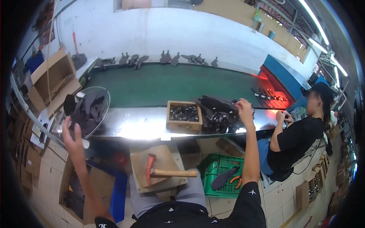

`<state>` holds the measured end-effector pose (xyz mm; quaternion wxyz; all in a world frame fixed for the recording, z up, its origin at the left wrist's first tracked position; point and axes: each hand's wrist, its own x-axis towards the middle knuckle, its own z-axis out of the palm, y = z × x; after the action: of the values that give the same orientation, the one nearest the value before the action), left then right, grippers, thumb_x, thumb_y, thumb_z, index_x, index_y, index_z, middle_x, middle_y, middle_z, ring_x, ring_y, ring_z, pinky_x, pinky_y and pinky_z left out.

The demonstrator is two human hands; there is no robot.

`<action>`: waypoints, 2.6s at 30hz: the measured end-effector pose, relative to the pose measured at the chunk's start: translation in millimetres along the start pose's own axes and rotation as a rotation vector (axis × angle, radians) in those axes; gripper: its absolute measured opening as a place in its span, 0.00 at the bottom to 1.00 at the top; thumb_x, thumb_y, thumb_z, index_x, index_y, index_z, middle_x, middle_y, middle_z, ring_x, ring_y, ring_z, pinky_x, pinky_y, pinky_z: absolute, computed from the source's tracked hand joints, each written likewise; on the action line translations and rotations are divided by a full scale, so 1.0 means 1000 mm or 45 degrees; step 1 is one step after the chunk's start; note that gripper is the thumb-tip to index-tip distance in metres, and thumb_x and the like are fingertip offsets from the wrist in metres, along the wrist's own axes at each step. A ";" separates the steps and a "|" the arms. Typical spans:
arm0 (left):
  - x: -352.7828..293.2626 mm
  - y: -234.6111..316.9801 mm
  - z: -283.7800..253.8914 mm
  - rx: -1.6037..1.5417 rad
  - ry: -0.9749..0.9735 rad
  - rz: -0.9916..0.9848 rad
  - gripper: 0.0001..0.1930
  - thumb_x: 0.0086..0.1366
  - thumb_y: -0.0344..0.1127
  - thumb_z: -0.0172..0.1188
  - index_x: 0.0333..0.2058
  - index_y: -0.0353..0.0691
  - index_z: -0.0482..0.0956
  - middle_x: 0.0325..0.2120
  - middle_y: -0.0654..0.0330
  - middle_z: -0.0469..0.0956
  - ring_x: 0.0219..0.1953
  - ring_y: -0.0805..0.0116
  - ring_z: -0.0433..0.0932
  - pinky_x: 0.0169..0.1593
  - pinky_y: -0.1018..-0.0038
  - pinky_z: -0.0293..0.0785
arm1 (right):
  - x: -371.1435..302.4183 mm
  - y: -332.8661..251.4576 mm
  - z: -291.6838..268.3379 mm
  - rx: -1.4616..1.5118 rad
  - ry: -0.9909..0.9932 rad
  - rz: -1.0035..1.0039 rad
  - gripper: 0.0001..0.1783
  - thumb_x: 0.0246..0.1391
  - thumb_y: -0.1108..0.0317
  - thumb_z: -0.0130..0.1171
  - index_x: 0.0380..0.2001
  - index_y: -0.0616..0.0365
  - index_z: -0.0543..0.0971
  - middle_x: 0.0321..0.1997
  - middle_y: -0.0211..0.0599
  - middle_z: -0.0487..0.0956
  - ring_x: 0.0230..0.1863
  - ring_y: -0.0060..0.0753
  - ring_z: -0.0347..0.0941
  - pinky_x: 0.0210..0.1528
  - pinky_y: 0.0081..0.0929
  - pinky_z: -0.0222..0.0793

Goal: The recorder uses a hammer and scissors to assemble and trim shoe upper components at a factory workbench.

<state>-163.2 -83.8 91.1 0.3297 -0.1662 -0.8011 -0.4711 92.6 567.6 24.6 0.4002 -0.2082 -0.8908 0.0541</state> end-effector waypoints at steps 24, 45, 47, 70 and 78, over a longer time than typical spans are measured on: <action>-0.102 0.091 0.053 -0.092 -0.655 0.244 0.16 0.63 0.35 0.60 0.50 0.40 0.76 0.63 0.50 0.65 0.69 0.48 0.57 0.69 0.55 0.49 | 0.001 -0.031 -0.027 -0.250 -1.023 0.603 0.13 0.52 0.68 0.63 0.40 0.60 0.75 0.40 0.51 0.77 0.43 0.60 0.76 0.47 0.52 0.72; -0.170 0.097 0.025 -1.264 -0.922 -0.603 0.33 0.63 0.31 0.62 0.64 0.36 0.61 0.52 0.55 0.72 0.51 0.68 0.73 0.53 0.73 0.73 | -0.160 -0.328 -0.022 0.881 -0.315 -0.229 0.53 0.48 0.56 0.71 0.71 0.55 0.52 0.71 0.50 0.55 0.59 0.50 0.71 0.57 0.44 0.69; -0.172 0.090 0.021 -1.221 -0.816 -0.703 0.35 0.64 0.29 0.61 0.68 0.39 0.55 0.53 0.55 0.72 0.50 0.65 0.73 0.53 0.72 0.72 | -0.216 -0.306 0.006 0.318 -0.606 -0.229 0.52 0.46 0.54 0.70 0.69 0.57 0.54 0.66 0.51 0.62 0.57 0.50 0.72 0.54 0.48 0.69; -0.080 0.088 0.355 0.133 -0.861 0.747 0.09 0.60 0.28 0.56 0.38 0.38 0.82 0.37 0.49 0.81 0.43 0.47 0.79 0.44 0.58 0.77 | -0.348 -0.238 -0.076 0.802 -0.344 0.881 0.10 0.59 0.66 0.62 0.31 0.64 0.81 0.25 0.31 0.81 0.20 0.22 0.73 0.26 0.26 0.69; -0.073 0.090 0.391 0.232 -1.043 0.672 0.04 0.54 0.25 0.58 0.26 0.30 0.81 0.32 0.44 0.82 0.34 0.44 0.82 0.39 0.57 0.79 | -0.341 -0.246 -0.070 1.192 -0.133 1.179 0.07 0.62 0.69 0.58 0.37 0.60 0.83 0.16 0.16 0.66 0.15 0.10 0.59 0.18 0.16 0.51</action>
<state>-203.1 302.6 -33.3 0.1090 -0.5055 -0.8333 -0.1956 265.8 197.9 -98.6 0.3400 -0.3708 -0.6098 0.6123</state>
